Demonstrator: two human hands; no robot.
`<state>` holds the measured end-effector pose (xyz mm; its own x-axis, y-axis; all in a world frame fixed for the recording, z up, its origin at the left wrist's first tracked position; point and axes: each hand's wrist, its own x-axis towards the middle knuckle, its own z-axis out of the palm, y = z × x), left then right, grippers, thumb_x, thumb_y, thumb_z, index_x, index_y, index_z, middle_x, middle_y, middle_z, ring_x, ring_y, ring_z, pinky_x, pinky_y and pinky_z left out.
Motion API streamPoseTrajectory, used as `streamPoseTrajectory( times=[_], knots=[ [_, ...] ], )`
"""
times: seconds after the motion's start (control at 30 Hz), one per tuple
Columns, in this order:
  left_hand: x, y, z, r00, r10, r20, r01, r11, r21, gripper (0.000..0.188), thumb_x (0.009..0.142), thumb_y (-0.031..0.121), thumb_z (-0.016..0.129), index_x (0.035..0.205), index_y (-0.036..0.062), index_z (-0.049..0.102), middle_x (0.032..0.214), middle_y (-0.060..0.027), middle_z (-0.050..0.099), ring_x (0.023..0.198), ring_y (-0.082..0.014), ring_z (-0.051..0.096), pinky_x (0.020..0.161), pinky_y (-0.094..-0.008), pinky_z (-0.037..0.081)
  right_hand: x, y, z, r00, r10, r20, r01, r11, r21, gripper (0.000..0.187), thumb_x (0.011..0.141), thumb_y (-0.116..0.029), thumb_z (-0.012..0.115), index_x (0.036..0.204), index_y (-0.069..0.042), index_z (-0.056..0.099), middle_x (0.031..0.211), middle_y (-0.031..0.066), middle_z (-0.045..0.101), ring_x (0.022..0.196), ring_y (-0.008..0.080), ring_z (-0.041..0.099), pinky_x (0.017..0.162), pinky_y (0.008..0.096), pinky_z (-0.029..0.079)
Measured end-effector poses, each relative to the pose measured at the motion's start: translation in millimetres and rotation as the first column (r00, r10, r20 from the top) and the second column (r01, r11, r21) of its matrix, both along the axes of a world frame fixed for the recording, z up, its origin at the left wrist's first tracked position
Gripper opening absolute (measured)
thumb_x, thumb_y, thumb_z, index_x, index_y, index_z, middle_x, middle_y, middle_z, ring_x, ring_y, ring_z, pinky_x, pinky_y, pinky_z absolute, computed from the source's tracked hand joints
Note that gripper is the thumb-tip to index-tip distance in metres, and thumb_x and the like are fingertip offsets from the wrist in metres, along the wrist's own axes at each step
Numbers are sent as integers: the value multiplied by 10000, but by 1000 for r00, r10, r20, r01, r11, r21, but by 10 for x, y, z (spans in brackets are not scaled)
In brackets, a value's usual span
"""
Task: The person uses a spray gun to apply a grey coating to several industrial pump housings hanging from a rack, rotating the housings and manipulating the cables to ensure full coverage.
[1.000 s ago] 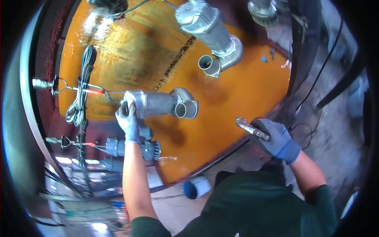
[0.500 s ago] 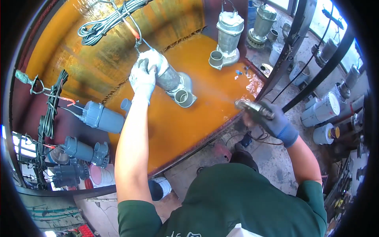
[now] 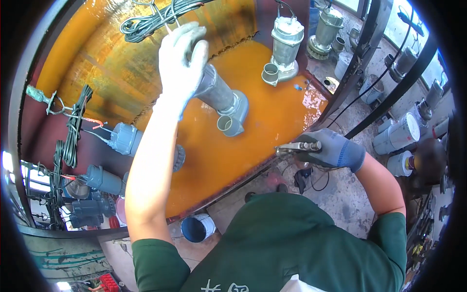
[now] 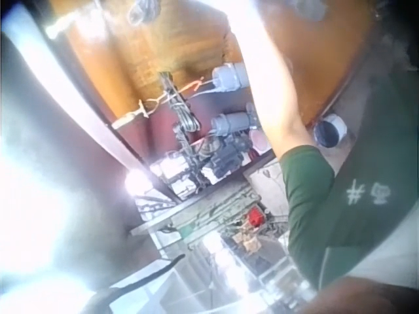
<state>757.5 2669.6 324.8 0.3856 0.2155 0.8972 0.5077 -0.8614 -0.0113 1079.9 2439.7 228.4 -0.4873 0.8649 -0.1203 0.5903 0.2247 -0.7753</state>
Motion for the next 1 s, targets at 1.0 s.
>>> streamPoseTrajectory(
  times=[1.0],
  knots=[
    [37,84,399,976,44,-212,-78,984,-158,465,950,349,773,1267,18,689,1162,-186,741,1068,-376,707,973,-457,546,-237,628,-303,979,-189,-82,194,980,51,220,978,-285,698,968,-68,665,774,97,743,784,317,746,746,416,561]
  ],
)
